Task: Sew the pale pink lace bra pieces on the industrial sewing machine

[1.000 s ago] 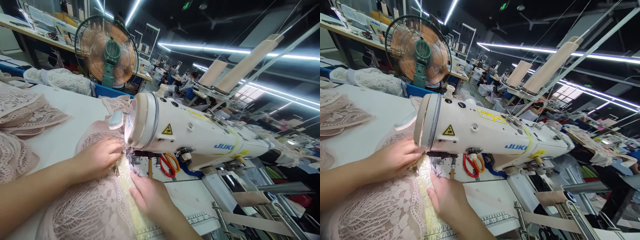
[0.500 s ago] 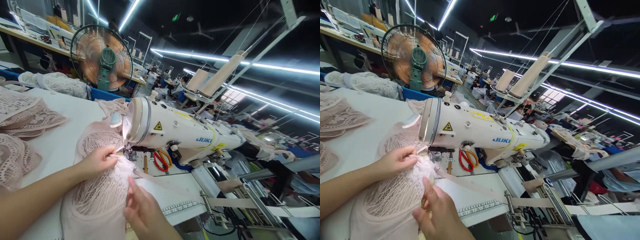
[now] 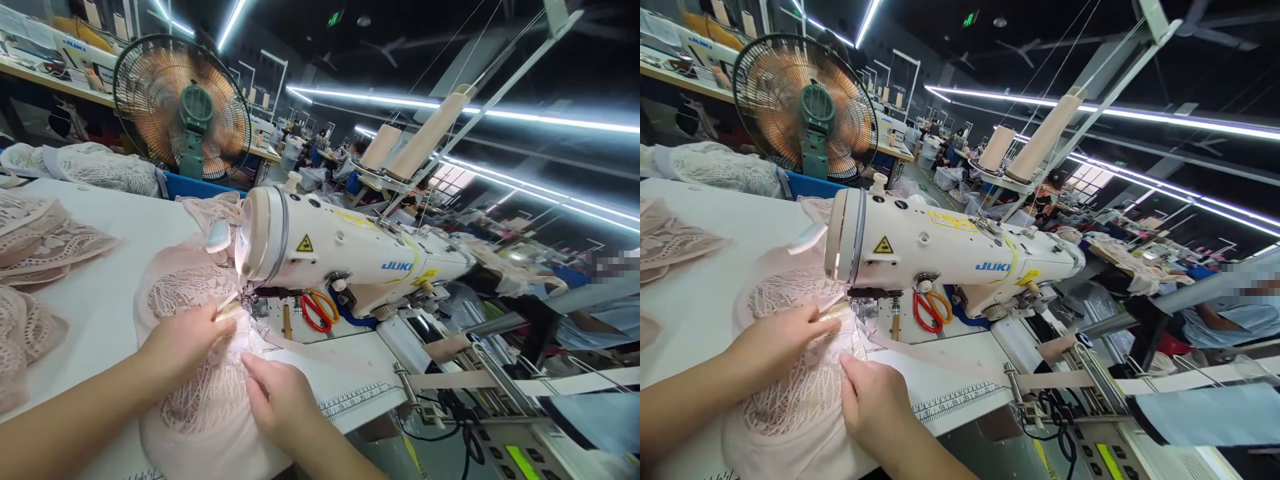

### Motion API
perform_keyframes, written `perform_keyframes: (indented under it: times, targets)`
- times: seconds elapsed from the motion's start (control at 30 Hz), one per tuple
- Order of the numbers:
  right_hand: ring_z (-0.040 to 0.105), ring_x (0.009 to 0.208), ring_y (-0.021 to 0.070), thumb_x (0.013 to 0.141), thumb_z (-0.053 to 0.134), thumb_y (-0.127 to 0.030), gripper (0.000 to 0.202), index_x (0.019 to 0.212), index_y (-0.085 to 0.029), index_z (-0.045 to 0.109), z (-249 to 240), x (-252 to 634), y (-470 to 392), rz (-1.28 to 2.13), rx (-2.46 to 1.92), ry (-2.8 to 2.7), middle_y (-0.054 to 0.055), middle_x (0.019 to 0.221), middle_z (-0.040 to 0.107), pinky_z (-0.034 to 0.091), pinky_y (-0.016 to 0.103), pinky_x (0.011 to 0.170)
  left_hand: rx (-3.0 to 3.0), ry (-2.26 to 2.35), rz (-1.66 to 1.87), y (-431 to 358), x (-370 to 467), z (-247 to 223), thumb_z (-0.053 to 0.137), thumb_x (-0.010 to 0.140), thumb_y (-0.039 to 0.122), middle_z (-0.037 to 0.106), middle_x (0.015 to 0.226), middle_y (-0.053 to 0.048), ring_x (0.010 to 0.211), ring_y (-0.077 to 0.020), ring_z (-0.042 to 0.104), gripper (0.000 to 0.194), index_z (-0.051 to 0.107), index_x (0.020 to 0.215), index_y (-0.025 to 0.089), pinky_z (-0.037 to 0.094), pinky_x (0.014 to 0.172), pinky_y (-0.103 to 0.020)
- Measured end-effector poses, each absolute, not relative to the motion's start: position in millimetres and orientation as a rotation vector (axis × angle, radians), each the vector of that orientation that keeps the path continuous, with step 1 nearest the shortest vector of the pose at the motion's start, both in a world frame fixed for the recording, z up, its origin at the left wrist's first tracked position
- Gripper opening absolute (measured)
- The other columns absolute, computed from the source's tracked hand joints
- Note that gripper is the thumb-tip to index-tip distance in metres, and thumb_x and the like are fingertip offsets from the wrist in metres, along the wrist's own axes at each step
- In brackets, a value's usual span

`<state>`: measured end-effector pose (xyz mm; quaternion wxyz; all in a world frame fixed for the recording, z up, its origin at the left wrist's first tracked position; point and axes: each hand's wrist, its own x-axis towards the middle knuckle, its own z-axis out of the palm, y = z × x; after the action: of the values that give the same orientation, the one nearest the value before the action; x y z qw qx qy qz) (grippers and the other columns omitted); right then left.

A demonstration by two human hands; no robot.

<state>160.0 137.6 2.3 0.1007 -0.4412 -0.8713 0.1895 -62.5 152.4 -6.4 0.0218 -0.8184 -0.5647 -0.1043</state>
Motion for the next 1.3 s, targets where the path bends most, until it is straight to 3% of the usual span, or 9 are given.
perform_keyframes:
  times: [0.1, 0.27, 0.4, 0.5, 0.63, 0.77, 0.87, 1.0, 1.3]
  targets:
    - [0.069, 0.076, 0.0237, 0.089, 0.043, -0.029, 0.048, 0.131, -0.021, 0.065, 5, 161, 137, 0.58, -1.297, -2.639, 0.008, 0.09, 0.076, 0.037, 0.032, 0.059, -2.394, -1.756, -0.177, 143, -52, -5, 0.057, 0.062, 0.003, 0.057, 0.08, -0.002, 0.048, -0.0171, 0.051, 0.05, 0.067, 0.106, 0.026, 0.019, 0.041, -0.028]
    - [0.069, 0.076, 0.0225, 0.09, 0.042, -0.027, 0.044, 0.125, -0.022, 0.067, 5, 163, 138, 0.578, -1.272, -2.671, 0.007, 0.09, 0.077, 0.035, 0.032, 0.059, -2.319, -1.514, -0.089, 143, -46, 2, 0.058, 0.065, -0.001, 0.059, 0.075, -0.007, 0.064, -0.0279, 0.06, 0.048, 0.071, 0.108, 0.017, 0.04, 0.048, -0.035]
    - [0.069, 0.076, 0.0219, 0.089, 0.042, -0.025, 0.039, 0.116, -0.021, 0.069, 5, 163, 140, 0.551, -1.241, -2.707, 0.008, 0.088, 0.076, 0.034, 0.032, 0.059, -2.467, -1.189, -0.18, 149, -47, 1, 0.058, 0.074, 0.006, 0.067, 0.087, -0.013, 0.079, -0.0304, 0.062, 0.02, 0.075, 0.077, 0.015, 0.049, 0.065, -0.045]
    - [0.068, 0.074, 0.0213, 0.089, 0.043, -0.024, 0.036, 0.113, -0.019, 0.069, 9, 163, 139, 0.557, -1.235, -2.744, 0.008, 0.088, 0.076, 0.033, 0.032, 0.058, -2.576, -1.125, -0.201, 150, -46, -2, 0.056, 0.071, 0.002, 0.07, 0.092, -0.014, 0.084, -0.0291, 0.062, 0.022, 0.071, 0.061, 0.016, 0.051, 0.076, -0.045]
    - [0.065, 0.067, 0.02, 0.087, 0.043, -0.022, 0.035, 0.109, -0.019, 0.07, 14, 167, 140, 0.529, -1.255, -2.77, 0.007, 0.085, 0.075, 0.028, 0.033, 0.054, -2.652, -1.275, -0.186, 148, -46, -7, 0.054, 0.074, 0.003, 0.068, 0.096, -0.014, 0.072, -0.0253, 0.059, 0.025, 0.069, 0.061, 0.017, 0.045, 0.056, -0.038]
    - [0.063, 0.064, 0.0198, 0.088, 0.042, -0.023, 0.038, 0.112, -0.018, 0.071, 15, 171, 141, 0.502, -1.245, -2.764, 0.008, 0.081, 0.075, 0.027, 0.032, 0.052, -2.558, -1.451, -0.289, 147, -47, -10, 0.055, 0.072, 0.003, 0.063, 0.11, -0.017, 0.084, -0.03, 0.061, 0.027, 0.071, 0.087, 0.018, 0.047, 0.061, -0.038]
    - [0.064, 0.064, 0.0201, 0.088, 0.042, -0.023, 0.039, 0.114, -0.018, 0.07, 15, 171, 143, 0.503, -1.218, -2.763, 0.008, 0.081, 0.075, 0.028, 0.032, 0.053, -2.518, -1.692, -0.399, 152, -46, 0, 0.054, 0.082, 0.016, 0.063, 0.095, -0.013, 0.079, -0.0279, 0.061, 0.009, 0.062, 0.083, 0.019, 0.047, 0.061, -0.036]
    - [0.065, 0.068, 0.02, 0.089, 0.04, -0.022, 0.038, 0.113, -0.017, 0.069, 15, 168, 143, 0.543, -1.19, -2.739, 0.008, 0.084, 0.075, 0.029, 0.032, 0.055, -2.545, -2.153, -0.297, 169, -47, 26, 0.04, 0.094, 0.038, 0.058, 0.068, -0.007, 0.059, -0.024, 0.056, 0.028, 0.047, 0.071, 0.023, 0.035, 0.051, -0.032]
    - [0.068, 0.076, 0.0222, 0.089, 0.041, -0.024, 0.035, 0.113, -0.019, 0.066, 18, 168, 138, 0.572, -1.23, -2.741, 0.007, 0.087, 0.074, 0.031, 0.033, 0.058, -2.777, -2.357, -0.397, 190, -53, 48, 0.053, 0.065, 0.029, 0.035, 0.052, 0.004, 0.048, -0.0135, 0.033, 0.027, 0.028, 0.057, 0.024, 0.023, 0.047, -0.027]
